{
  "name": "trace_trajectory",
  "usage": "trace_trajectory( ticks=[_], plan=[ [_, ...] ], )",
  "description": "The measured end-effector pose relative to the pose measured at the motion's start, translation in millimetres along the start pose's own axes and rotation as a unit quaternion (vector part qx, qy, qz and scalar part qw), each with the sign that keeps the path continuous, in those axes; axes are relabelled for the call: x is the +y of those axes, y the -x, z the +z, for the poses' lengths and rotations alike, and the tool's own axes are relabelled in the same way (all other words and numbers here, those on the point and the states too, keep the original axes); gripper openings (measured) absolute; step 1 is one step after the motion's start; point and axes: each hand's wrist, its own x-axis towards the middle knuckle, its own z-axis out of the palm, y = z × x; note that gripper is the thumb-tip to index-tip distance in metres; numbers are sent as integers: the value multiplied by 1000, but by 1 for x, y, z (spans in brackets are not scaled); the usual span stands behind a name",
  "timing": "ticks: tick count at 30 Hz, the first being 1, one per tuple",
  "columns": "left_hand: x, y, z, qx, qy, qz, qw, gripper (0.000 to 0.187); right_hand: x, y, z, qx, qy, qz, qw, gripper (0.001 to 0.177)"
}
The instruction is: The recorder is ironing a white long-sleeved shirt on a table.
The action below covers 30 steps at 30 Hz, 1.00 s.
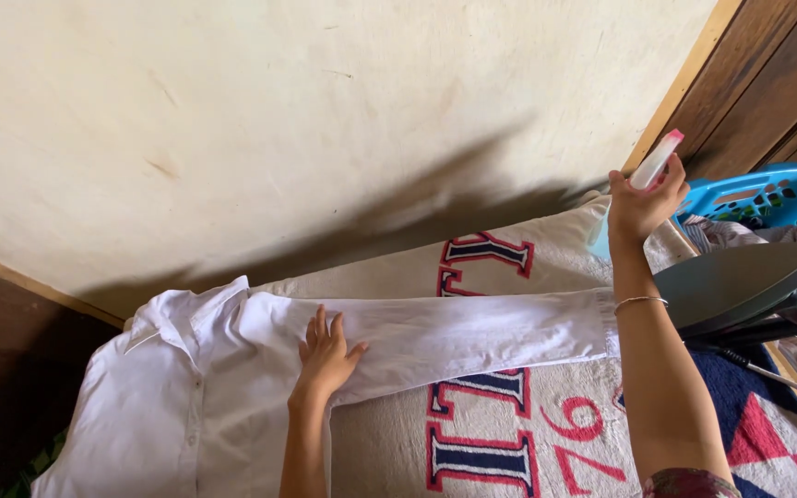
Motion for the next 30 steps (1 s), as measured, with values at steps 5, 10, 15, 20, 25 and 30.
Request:
trace_trajectory(
  ticks=[5, 10, 15, 20, 25, 30],
  plan=[
    [5, 5, -7, -2, 12, 7, 1000, 85, 11, -1, 0, -2, -5, 42, 999, 82],
    [2, 4, -5, -13, -3, 10, 1000, 85, -97, 21, -63, -29, -10, -7, 1000, 94],
    [-3, 2, -4, -5, 9, 22, 1000, 82, -127, 66, -184, -30, -64, -177, 982, 65],
    [-6, -2, -5, 52, 17, 53, 997, 84, -48, 48, -261, 98, 40, -106, 989, 52],
    [-4, 8, -8, 87, 20, 78, 993, 80, 91, 64, -274, -64, -352, 170, 918, 31],
    [-12, 12, -15, 102, 28, 86, 991, 80, 80, 56, -268, -141, -392, 262, 871, 22]
  ],
)
